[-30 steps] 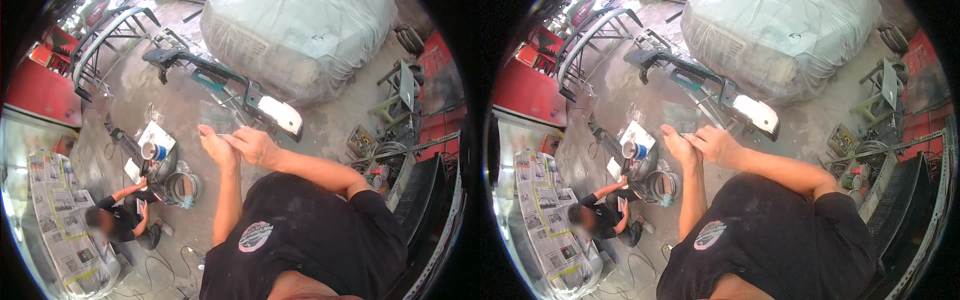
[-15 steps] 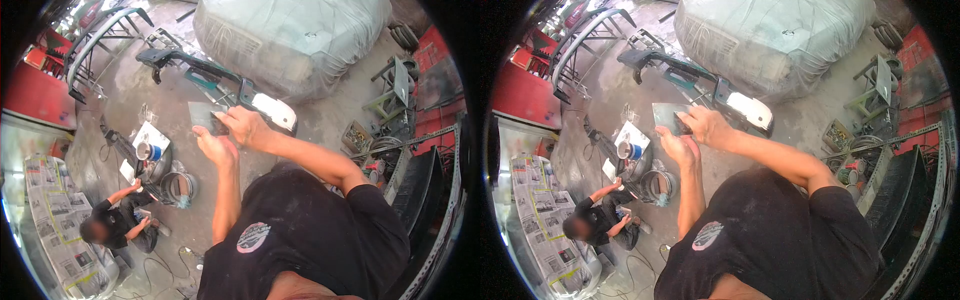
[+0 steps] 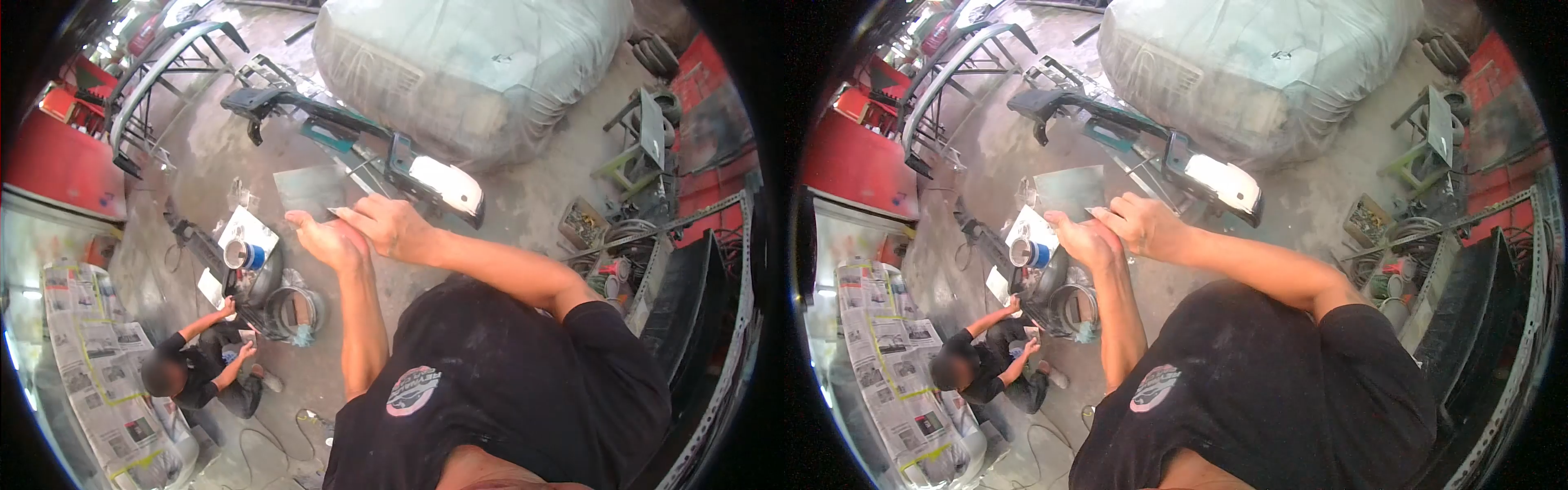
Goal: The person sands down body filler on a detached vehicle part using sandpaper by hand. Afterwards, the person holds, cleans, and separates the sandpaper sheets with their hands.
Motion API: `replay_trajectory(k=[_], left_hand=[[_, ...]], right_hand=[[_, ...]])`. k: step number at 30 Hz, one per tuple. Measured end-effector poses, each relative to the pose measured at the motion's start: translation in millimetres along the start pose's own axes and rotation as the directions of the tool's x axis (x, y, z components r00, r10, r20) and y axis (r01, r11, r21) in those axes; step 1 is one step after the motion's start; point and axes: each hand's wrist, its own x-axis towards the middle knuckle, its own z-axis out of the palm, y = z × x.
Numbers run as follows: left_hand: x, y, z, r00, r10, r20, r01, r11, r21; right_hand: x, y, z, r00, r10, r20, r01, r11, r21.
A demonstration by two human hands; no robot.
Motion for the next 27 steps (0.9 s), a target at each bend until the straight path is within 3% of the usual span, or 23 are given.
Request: replay_trajectory(k=[4,6,8,10,14,16,17,18,24,27], left_hand=[[-12.3,-8.1,-6.4,0.999,-0.033,-0.001,0.033,0.999,-0.029],[-11.8,-12.0,-16.2,0.997,-0.077,-0.011,0.077,0.996,0.045],[-12.8,-7.4,-10.1,0.999,-0.036,-0.010,0.035,0.999,-0.038],[-8.8,-14.0,-25.8,0.992,-0.100,0.072,0.103,0.994,-0.048],[-22.3,-21.2,-22.6,0.998,-0.066,0.025,0.066,0.998,-0.013],[-21.1,-16.8,-27.4,0.992,-0.127,0.017,0.126,0.991,0.046],[-16.8,-20.3,-34.5,0.992,-0.128,0.016,0.128,0.991,0.044],[-12.0,-22.6,-39.3,0.990,-0.137,0.036,0.136,0.990,0.041],[-12.9,-35.9,-49.5,0.981,-0.189,0.050,0.192,0.979,-0.069],[-13.1,-32.9,-57.0,0.975,-0.199,0.095,0.209,0.972,-0.109]], right_hand=[[12.4,15.7,2.1,0.998,0.044,-0.045,-0.046,0.998,-0.048],[-3.3,10.1,5.6,0.999,0.037,-0.014,-0.038,0.998,-0.057],[-19.6,-2.8,9.1,0.996,-0.025,0.091,0.024,1.000,0.010],[-9.9,-3.2,3.8,0.997,-0.002,0.080,-0.001,0.999,0.042],[7.0,15.4,5.1,0.999,0.052,0.013,-0.052,0.999,-0.017],[-2.6,0.5,-3.1,1.000,-0.005,0.012,0.005,1.000,0.006],[-18.5,-5.3,5.3,0.993,0.028,0.115,-0.028,1.000,-0.001],[-18.3,-4.4,4.5,0.993,0.030,0.117,-0.030,1.000,-0.003],[-5.0,34.5,4.7,0.997,0.075,-0.020,-0.075,0.997,-0.031],[-1.7,49.1,-20.8,0.972,0.236,0.009,-0.233,0.967,-0.104]])
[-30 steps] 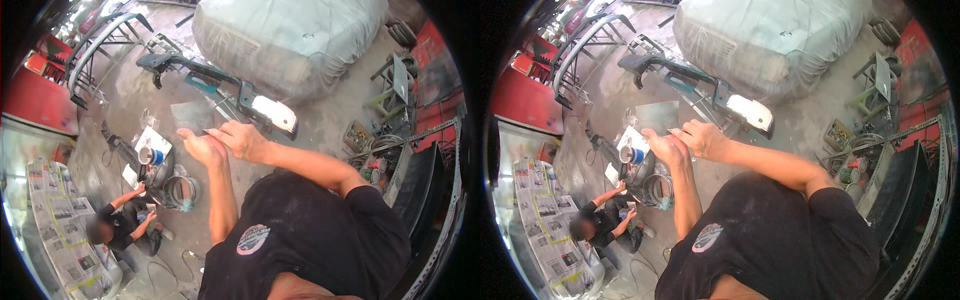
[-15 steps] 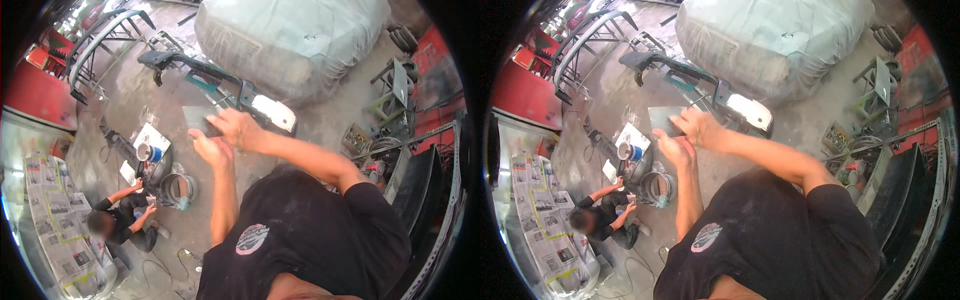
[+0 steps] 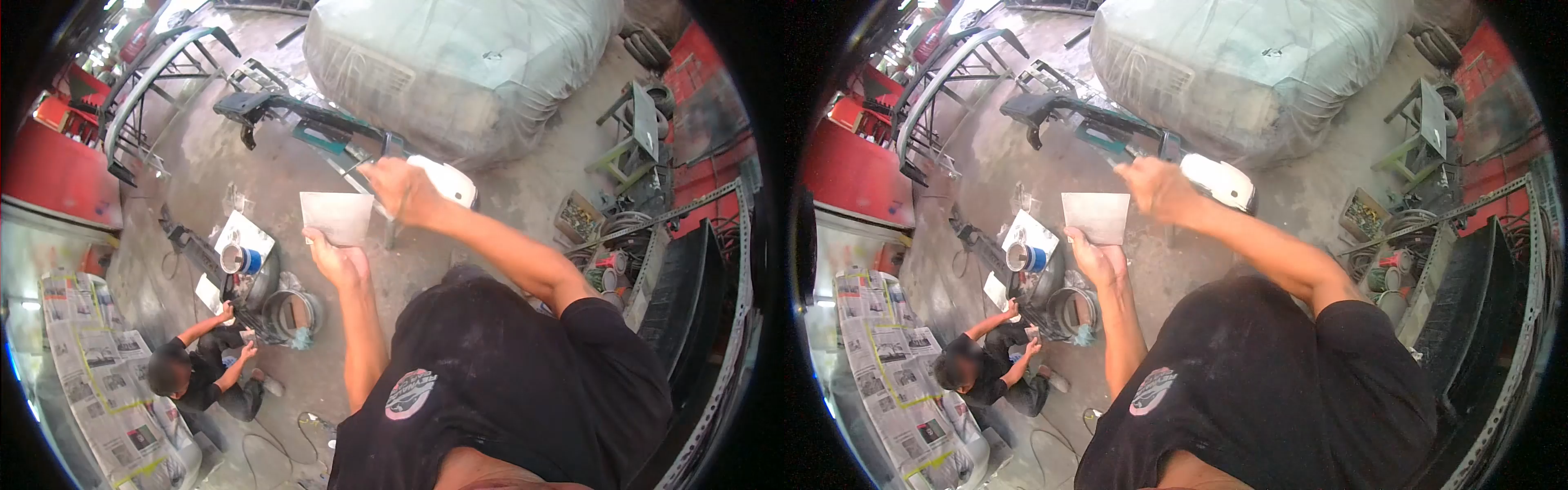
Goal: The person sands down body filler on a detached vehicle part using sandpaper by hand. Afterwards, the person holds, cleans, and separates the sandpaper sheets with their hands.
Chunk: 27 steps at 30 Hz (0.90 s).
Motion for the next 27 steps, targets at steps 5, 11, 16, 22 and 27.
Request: replay_trajectory(k=[5,11,16,22,27], left_hand=[[2.1,9.1,-4.4,0.999,0.005,-0.038,-0.008,0.997,-0.079],[-1.6,12.2,10.8,1.000,-0.017,0.019,0.019,0.994,-0.109],[1.0,13.8,1.9,0.999,-0.044,0.026,0.046,0.994,-0.100],[2.4,13.7,-11.7,0.999,-0.037,-0.031,0.035,0.997,-0.075],[6.6,14.7,-8.2,0.988,0.067,-0.136,-0.062,0.997,0.045]], right_hand=[[-16.0,-4.5,-17.0,0.996,0.059,-0.071,-0.058,0.998,0.019],[-40.7,-40.7,0.8,0.933,-0.360,-0.011,0.357,0.927,-0.115],[-38.2,-17.3,4.6,0.955,-0.292,0.060,0.294,0.955,-0.033],[-38.5,20.9,16.4,0.970,-0.197,0.143,0.203,0.979,-0.025],[-41.9,25.4,8.0,0.995,0.006,0.102,-0.004,1.000,-0.017]])
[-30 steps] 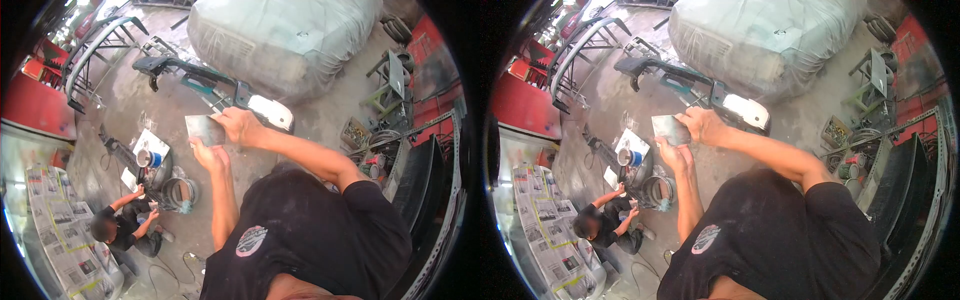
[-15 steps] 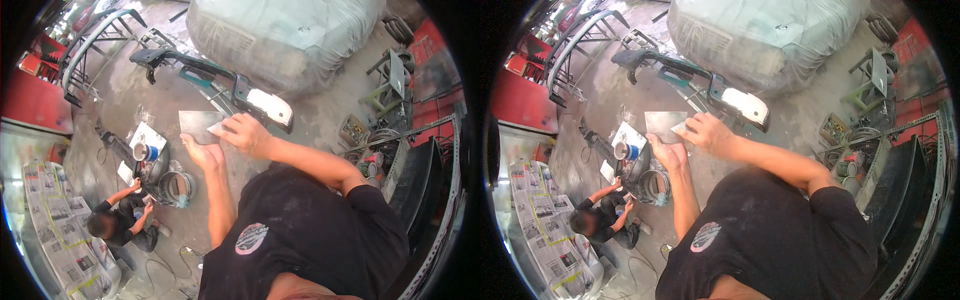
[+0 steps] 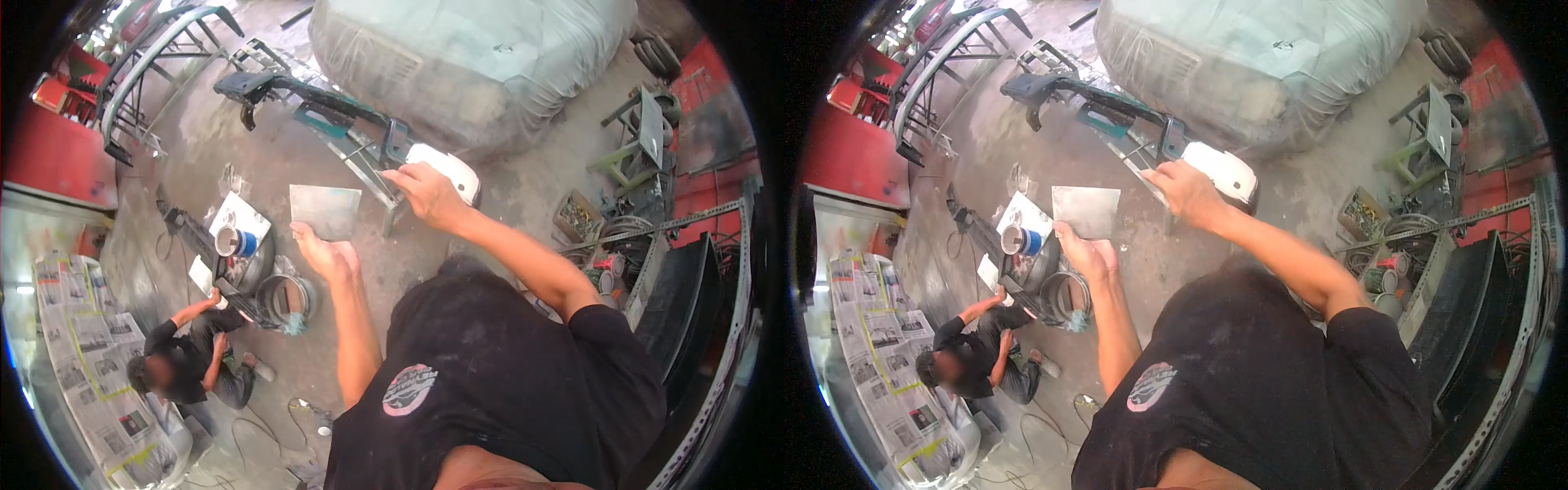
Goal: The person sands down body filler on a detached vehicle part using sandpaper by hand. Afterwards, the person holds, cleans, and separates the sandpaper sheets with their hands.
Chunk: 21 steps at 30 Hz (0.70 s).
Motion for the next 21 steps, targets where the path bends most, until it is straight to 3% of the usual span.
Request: replay_trajectory(k=[2,3,5,8,9,13,15,17,19,21], left_hand=[[5.4,-4.0,-8.1,0.997,0.004,0.075,-0.003,1.000,-0.009],[4.5,-5.3,-9.3,0.997,-0.002,0.078,0.002,1.000,-0.002],[2.8,-11.2,-4.6,0.991,-0.026,0.134,0.027,1.000,-0.011],[0.0,-4.0,6.3,0.992,-0.047,0.113,0.045,0.999,0.019],[4.2,-4.8,4.3,0.995,0.007,0.098,-0.016,0.996,0.091],[10.4,-8.8,-4.7,0.991,-0.015,0.131,0.007,0.998,0.067],[9.7,-11.5,-6.6,0.999,0.006,0.032,-0.010,0.989,0.147],[7.8,-9.1,-2.8,0.998,0.052,0.043,-0.059,0.980,0.189],[10.7,-8.5,-3.2,0.993,0.112,0.039,-0.118,0.967,0.225],[17.4,-13.5,-2.5,0.995,0.080,0.060,-0.087,0.987,0.132]], right_hand=[[3.6,-22.9,-6.6,0.986,-0.158,-0.052,0.158,0.987,-0.010],[1.2,-36.7,-2.2,0.987,-0.150,-0.055,0.149,0.989,-0.008],[0.4,-56.8,4.8,0.916,-0.394,-0.074,0.390,0.918,-0.067],[0.9,-48.8,11.4,0.948,-0.316,-0.026,0.316,0.949,-0.021],[0.1,-45.4,13.8,0.949,-0.313,-0.024,0.313,0.950,-0.018],[8.8,-22.6,14.8,0.972,-0.228,0.053,0.230,0.973,-0.028],[7.0,-2.8,21.1,0.979,-0.190,0.078,0.193,0.981,-0.034],[5.7,24.3,37.2,0.999,0.011,-0.035,-0.013,0.999,-0.050],[15.0,-1.2,22.0,0.996,-0.085,-0.012,0.084,0.995,-0.047],[8.5,-34.4,21.4,0.988,-0.152,-0.005,0.151,0.987,-0.049]])
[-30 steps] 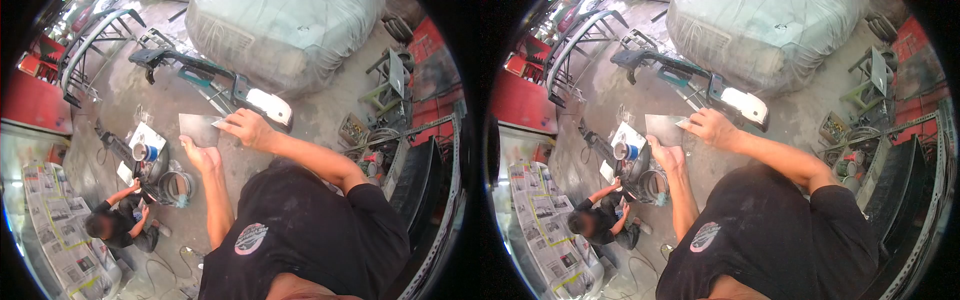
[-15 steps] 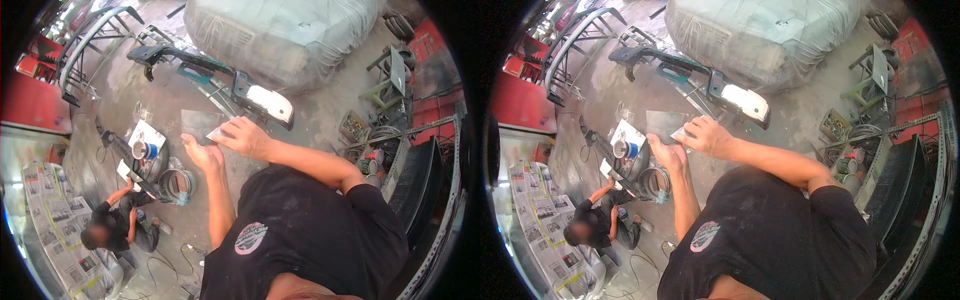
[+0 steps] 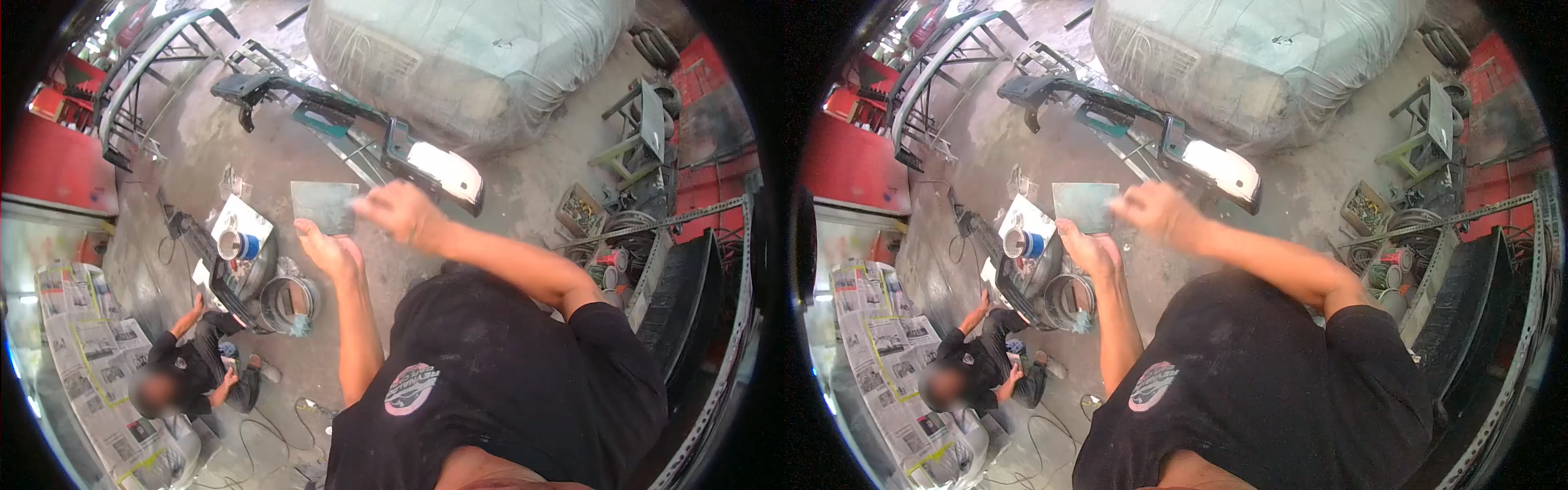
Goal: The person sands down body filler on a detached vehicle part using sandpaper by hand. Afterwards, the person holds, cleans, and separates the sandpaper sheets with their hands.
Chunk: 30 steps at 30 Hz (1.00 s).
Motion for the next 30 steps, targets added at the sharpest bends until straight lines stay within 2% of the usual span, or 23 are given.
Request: replay_trajectory(k=[2,3,5,7,9,11,12,13,14,15,16,17,19,20,21,23,25,27,29,30], left_hand=[[-5.7,4.2,13.4,1.000,-0.010,-0.004,0.010,1.000,-0.003],[-9.9,6.7,16.7,1.000,-0.020,-0.022,0.020,1.000,-0.002],[-8.0,11.4,13.5,0.998,-0.062,0.007,0.062,0.997,-0.039],[-4.7,11.2,6.1,0.993,-0.106,0.046,0.109,0.992,-0.070],[0.9,0.3,-1.9,0.999,-0.036,-0.006,0.036,0.999,0.022],[-7.8,-2.6,0.4,0.999,-0.019,0.031,0.020,1.000,-0.013],[-9.7,-2.4,0.5,0.998,0.001,0.064,0.002,0.999,-0.051],[-2.7,-2.2,-1.3,0.998,0.013,0.056,-0.010,0.998,-0.057],[5.9,-1.3,-5.8,0.998,-0.061,0.019,0.063,0.990,-0.122],[14.1,-2.1,-9.7,0.990,-0.140,-0.009,0.135,0.973,-0.188],[22.4,-5.4,-10.2,0.970,-0.215,-0.110,0.182,0.950,-0.252],[29.0,-11.2,-17.5,0.972,-0.210,-0.102,0.179,0.952,-0.250],[36.6,-17.8,-21.3,0.887,-0.457,-0.067,0.434,0.874,-0.218],[33.6,-27.3,-21.2,0.907,-0.414,-0.078,0.382,0.887,-0.260],[28.0,-23.4,-13.3,0.907,-0.416,-0.071,0.386,0.886,-0.257],[15.5,-14.6,-4.9,0.899,-0.428,-0.093,0.371,0.856,-0.359],[10.9,-16.1,-4.2,0.900,-0.427,-0.086,0.373,0.857,-0.355],[5.6,-22.5,-4.9,0.907,-0.415,-0.071,0.365,0.859,-0.358],[4.3,-29.4,-8.8,0.921,-0.383,0.074,0.389,0.883,-0.263],[5.2,-23.3,-6.1,0.905,-0.426,0.007,0.416,0.879,-0.232]], right_hand=[[0.6,-25.9,5.9,0.973,-0.208,-0.101,0.207,0.978,-0.018],[1.5,-24.5,3.8,0.974,-0.203,-0.102,0.202,0.979,-0.020],[6.1,-17.0,0.1,0.991,-0.136,-0.013,0.137,0.989,0.062],[6.8,-4.7,2.7,0.995,-0.097,0.002,0.096,0.994,0.058],[8.8,25.3,7.3,0.997,-0.072,0.017,0.071,0.996,0.047],[2.3,55.6,17.3,0.987,0.157,0.034,-0.158,0.987,0.023],[3.1,51.3,13.3,0.988,0.150,0.035,-0.151,0.988,0.029],[7.3,43.4,3.2,0.988,0.143,-0.065,-0.140,0.989,0.051],[7.5,31.8,-4.8,0.977,0.143,-0.161,-0.133,0.988,0.075],[6.2,16.6,-8.9,0.977,0.140,-0.160,-0.129,0.988,0.079],[5.9,-1.0,-11.6,0.988,-0.010,-0.155,0.024,0.995,0.092],[6.0,-13.9,-12.1,0.975,-0.159,-0.156,0.176,0.979,0.102],[2.9,-28.2,-8.5,0.964,-0.192,-0.183,0.207,0.976,0.069],[0.9,-29.4,-6.9,0.954,-0.226,-0.196,0.238,0.970,0.041],[2.2,-17.9,-3.3,0.954,-0.222,-0.200,0.234,0.972,0.035],[9.9,18.3,2.4,0.974,0.144,-0.178,-0.138,0.989,0.045],[6.9,21.8,-8.6,0.971,0.135,-0.196,-0.132,0.991,0.031],[-6.9,1.5,-10.2,0.981,-0.126,-0.145,0.129,0.992,0.012],[-8.0,-5.1,-10.9,0.963,-0.194,-0.189,0.193,0.981,-0.022],[-7.1,10.1,0.6,0.983,-0.034,-0.180,0.030,0.999,-0.026]])
